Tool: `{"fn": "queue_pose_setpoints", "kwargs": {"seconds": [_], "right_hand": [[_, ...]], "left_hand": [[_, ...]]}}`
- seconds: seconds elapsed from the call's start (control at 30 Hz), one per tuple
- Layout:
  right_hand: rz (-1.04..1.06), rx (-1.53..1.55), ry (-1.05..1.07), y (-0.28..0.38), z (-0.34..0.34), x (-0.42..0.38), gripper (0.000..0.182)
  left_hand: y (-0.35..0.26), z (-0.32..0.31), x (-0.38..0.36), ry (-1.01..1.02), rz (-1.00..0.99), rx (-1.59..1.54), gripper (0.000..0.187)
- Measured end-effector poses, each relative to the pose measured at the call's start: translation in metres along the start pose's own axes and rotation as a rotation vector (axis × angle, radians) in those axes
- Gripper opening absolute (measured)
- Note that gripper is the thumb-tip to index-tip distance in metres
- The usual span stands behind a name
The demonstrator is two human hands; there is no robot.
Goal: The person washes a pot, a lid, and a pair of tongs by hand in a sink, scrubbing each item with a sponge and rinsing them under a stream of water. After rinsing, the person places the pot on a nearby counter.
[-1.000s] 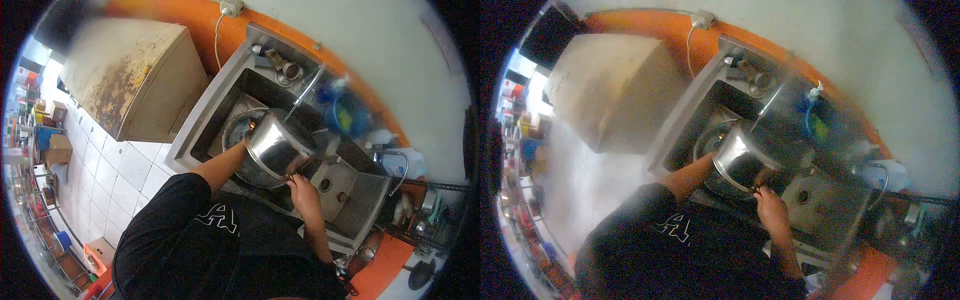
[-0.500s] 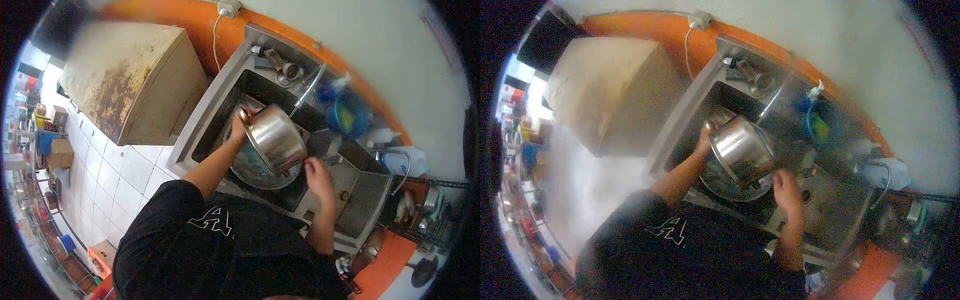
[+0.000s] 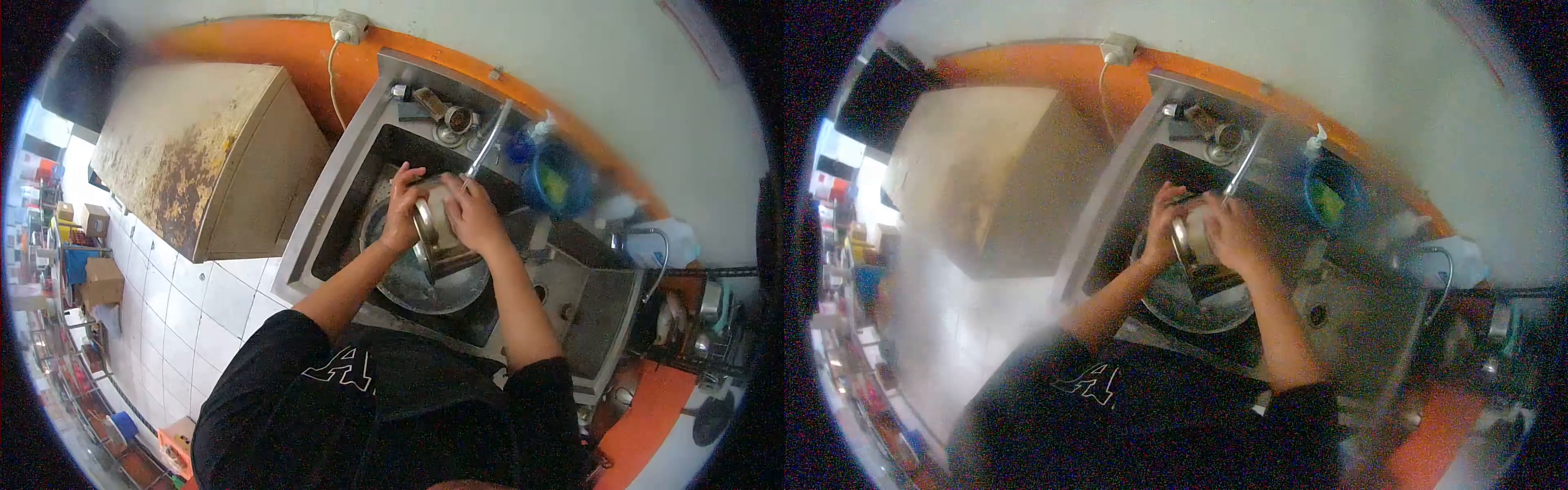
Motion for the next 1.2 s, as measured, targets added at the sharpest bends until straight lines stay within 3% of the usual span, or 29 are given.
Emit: {"fn": "queue_pose_setpoints", "kwargs": {"seconds": [0.07,0.13,0.17,0.2,0.27,0.3,0.33,0.4,0.43,0.47,0.5,0.53,0.57,0.63,0.77,0.97,1.13,1.2], "right_hand": [[0.065,-0.003,-0.015,-0.004,-0.008,0.013,0.040],[-0.100,0.227,0.288,0.002,-0.008,0.027,0.029],[-0.160,0.172,0.305,-0.022,-0.031,0.026,0.029],[-0.158,0.173,0.305,-0.038,-0.040,0.029,0.029],[-0.179,0.299,0.586,-0.056,-0.056,0.031,0.031],[-0.263,0.161,0.621,-0.048,-0.049,0.030,0.034],[-0.257,0.160,0.626,-0.070,-0.066,0.025,0.034],[-0.016,0.353,0.612,-0.130,-0.110,0.016,0.037],[-0.013,0.351,0.621,-0.107,-0.094,0.015,0.037],[-0.277,0.650,0.462,-0.089,-0.073,0.015,0.039],[-0.544,0.935,0.279,-0.069,-0.050,0.016,0.041],[-0.548,0.931,0.280,-0.058,-0.041,0.018,0.041],[-0.584,1.138,0.129,-0.051,-0.030,0.023,0.043],[-0.619,1.373,-0.081,-0.034,-0.004,0.031,0.047],[-0.589,1.575,-0.144,-0.025,0.016,0.046,0.043],[-0.466,1.463,-0.087,-0.035,0.008,0.046,0.020],[-0.418,1.064,-0.081,-0.060,0.003,0.053,0.018],[-0.332,0.884,-0.111,-0.061,0.006,0.054,0.030]], "left_hand": [[-0.014,0.001,0.000,0.057,-0.017,0.030,0.034],[-0.018,-0.008,-0.010,0.174,0.449,-0.478,0.034],[-0.032,-0.003,-0.012,0.302,-0.021,-0.174,0.030],[-0.037,-0.003,-0.015,0.302,-0.022,-0.172,0.030],[-0.038,-0.013,-0.025,0.406,0.365,-0.452,0.024],[-0.048,-0.012,-0.023,0.422,0.499,-0.479,0.020],[-0.046,-0.013,-0.026,0.415,0.501,-0.477,0.020],[-0.040,-0.017,-0.031,0.474,0.429,-0.427,0.018],[-0.038,-0.019,-0.028,0.499,0.449,-0.473,0.013],[-0.036,-0.018,-0.027,0.493,0.456,-0.476,0.013],[-0.040,-0.016,-0.023,0.507,0.381,-0.408,0.012],[-0.043,-0.015,-0.018,0.521,0.305,-0.341,0.010],[-0.045,-0.015,-0.011,0.523,0.305,-0.345,0.010],[-0.058,-0.011,0.003,0.393,-0.281,-0.046,0.010],[-0.053,-0.012,0.010,0.438,-0.399,0.014,0.012],[-0.063,-0.002,0.011,0.482,-0.548,0.050,0.016],[-0.080,0.004,0.008,0.556,-0.612,0.028,0.011],[-0.084,0.005,0.010,0.536,-0.645,0.072,0.012]]}}
Point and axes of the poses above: each hand's wrist, its own x-axis towards the middle knuckle, its own z-axis out of the back of the hand, y = z × x, the point moved 3 cm from there along x, towards the middle knuckle, and after that the axes turned 10 degrees about -y, right-handed, at the moved point
